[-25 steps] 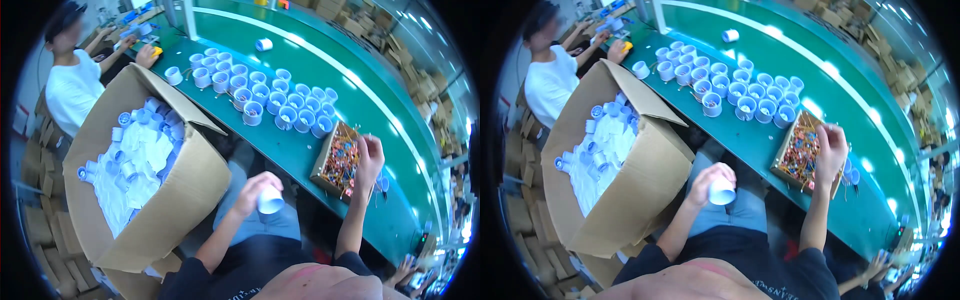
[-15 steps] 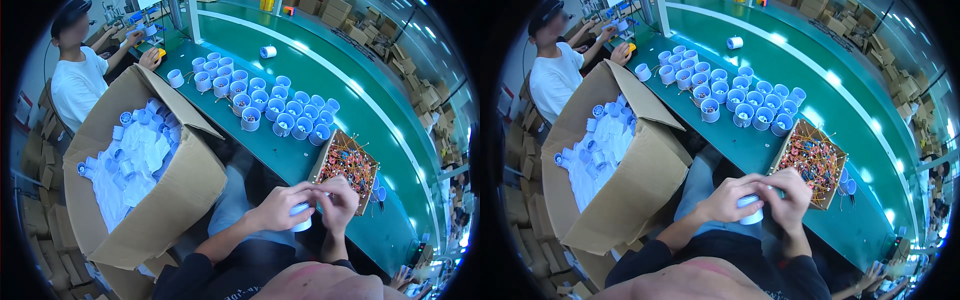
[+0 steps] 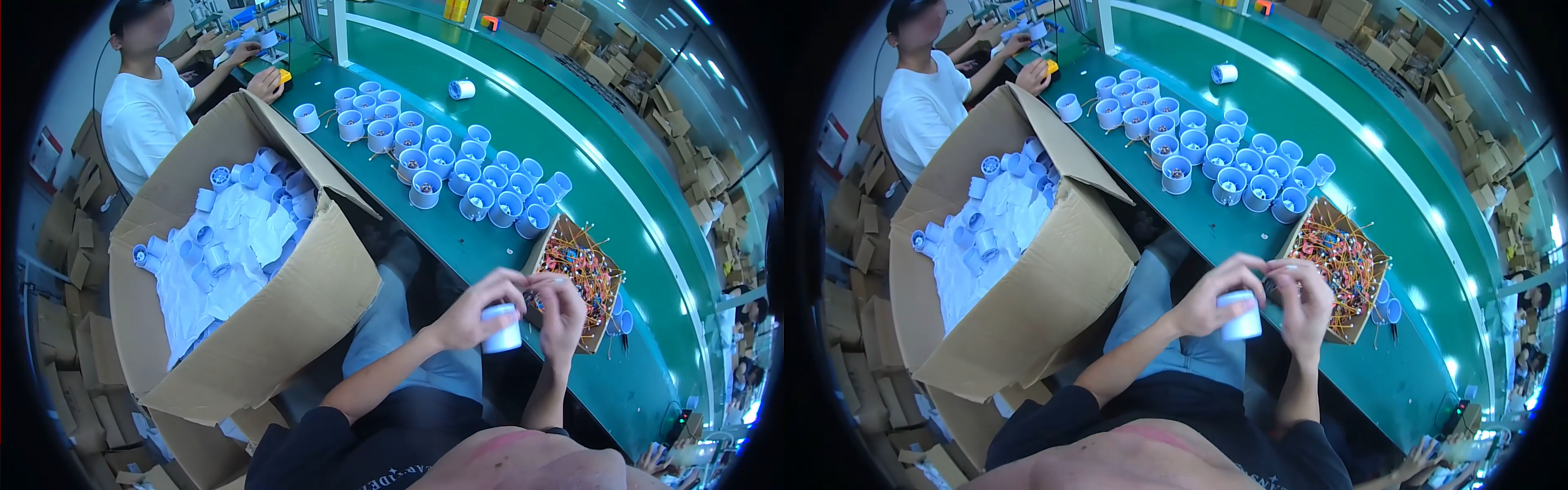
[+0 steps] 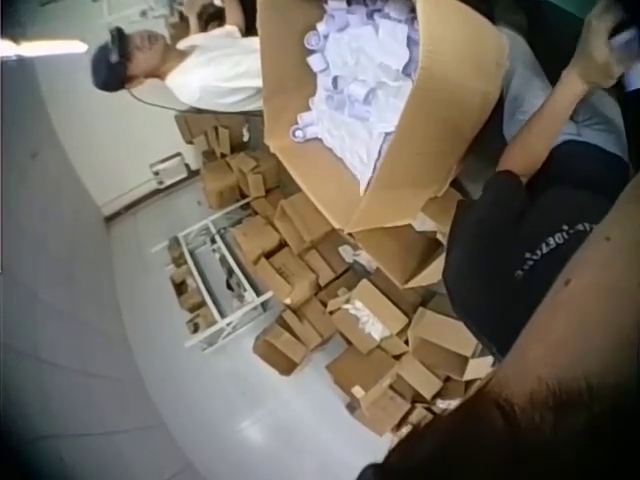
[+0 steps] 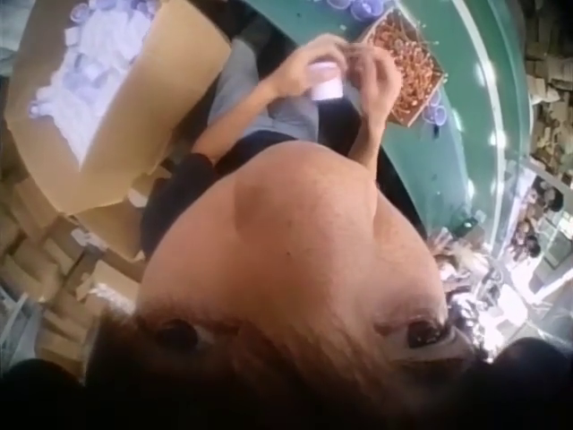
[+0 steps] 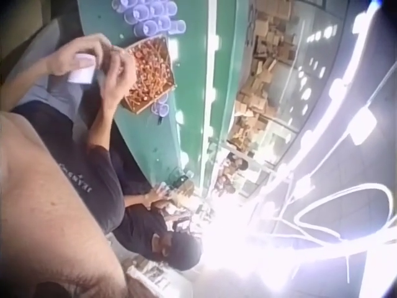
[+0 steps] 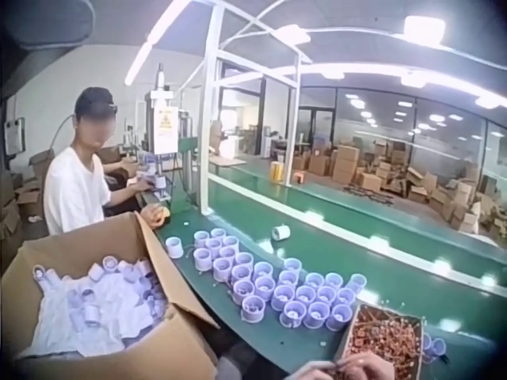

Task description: Assembling small components by inserting wires into plastic housings at a manual assembly station.

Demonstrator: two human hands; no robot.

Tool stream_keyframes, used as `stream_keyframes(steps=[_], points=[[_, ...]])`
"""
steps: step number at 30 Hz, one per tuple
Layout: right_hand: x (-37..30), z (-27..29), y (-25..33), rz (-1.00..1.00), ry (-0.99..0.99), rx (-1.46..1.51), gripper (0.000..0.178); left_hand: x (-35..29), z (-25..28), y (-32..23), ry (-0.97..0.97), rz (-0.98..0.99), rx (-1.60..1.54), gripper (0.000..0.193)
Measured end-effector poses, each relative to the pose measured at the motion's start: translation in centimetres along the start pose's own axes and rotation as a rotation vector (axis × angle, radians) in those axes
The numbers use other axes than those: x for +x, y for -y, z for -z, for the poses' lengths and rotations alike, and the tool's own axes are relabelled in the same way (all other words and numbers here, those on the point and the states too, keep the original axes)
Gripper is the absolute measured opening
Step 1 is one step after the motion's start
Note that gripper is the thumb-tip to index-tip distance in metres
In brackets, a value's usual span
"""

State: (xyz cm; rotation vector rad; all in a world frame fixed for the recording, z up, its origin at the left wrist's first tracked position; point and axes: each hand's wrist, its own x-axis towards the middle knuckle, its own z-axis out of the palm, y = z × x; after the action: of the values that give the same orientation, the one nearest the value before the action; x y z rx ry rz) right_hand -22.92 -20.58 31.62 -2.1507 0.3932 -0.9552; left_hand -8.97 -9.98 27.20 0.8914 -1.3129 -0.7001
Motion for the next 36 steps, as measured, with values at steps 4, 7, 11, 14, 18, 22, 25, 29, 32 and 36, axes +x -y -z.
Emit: stream_keyframes(steps=[4,7,11,14,18,22,25,29,32,36], points=[[-0.9,-0.4,0.3,-0.125,-0.279,0.222,0.012,0.8,1.7,6.6,-0.525,0.151,-0.24,0.025],[-0.8,-1.4,0.2,-0.219,-0.342,0.385,0.019,2.5,3.3,9.3,-0.642,0.192,-0.092,0.028],[-3.1,-1.6,-0.2,-0.31,-0.204,0.288,0.016,3.3,1.0,9.3,-0.615,-0.018,0.536,0.031],[-3.7,-2.0,-0.6,-0.306,-0.163,0.247,0.016,3.1,1.0,8.7,-0.532,-0.062,0.859,0.032],[-5.1,-1.5,-0.4,-0.332,-0.163,0.218,0.016,2.6,1.6,8.7,-0.684,-0.097,0.935,0.029],[-6.6,-2.0,-1.4,-0.331,-0.202,0.237,0.016,0.8,2.5,9.9,-0.743,-0.108,0.971,0.021],[-7.0,-2.6,-1.1,-0.38,-0.251,0.324,0.014,0.9,2.6,10.3,-0.759,-0.044,1.031,0.017],[-7.7,-3.6,-1.2,-0.419,-0.163,0.3,0.013,1.3,3.0,10.1,-0.748,0.038,1.121,0.015],[-7.7,-3.5,-1.4,-0.413,-0.199,0.275,0.013,1.1,3.3,9.4,-0.738,0.063,1.074,0.018],[-7.4,-3.4,-2.1,-0.389,-0.187,0.208,0.013,2.1,1.9,7.9,-0.65,-0.017,0.922,0.053]])
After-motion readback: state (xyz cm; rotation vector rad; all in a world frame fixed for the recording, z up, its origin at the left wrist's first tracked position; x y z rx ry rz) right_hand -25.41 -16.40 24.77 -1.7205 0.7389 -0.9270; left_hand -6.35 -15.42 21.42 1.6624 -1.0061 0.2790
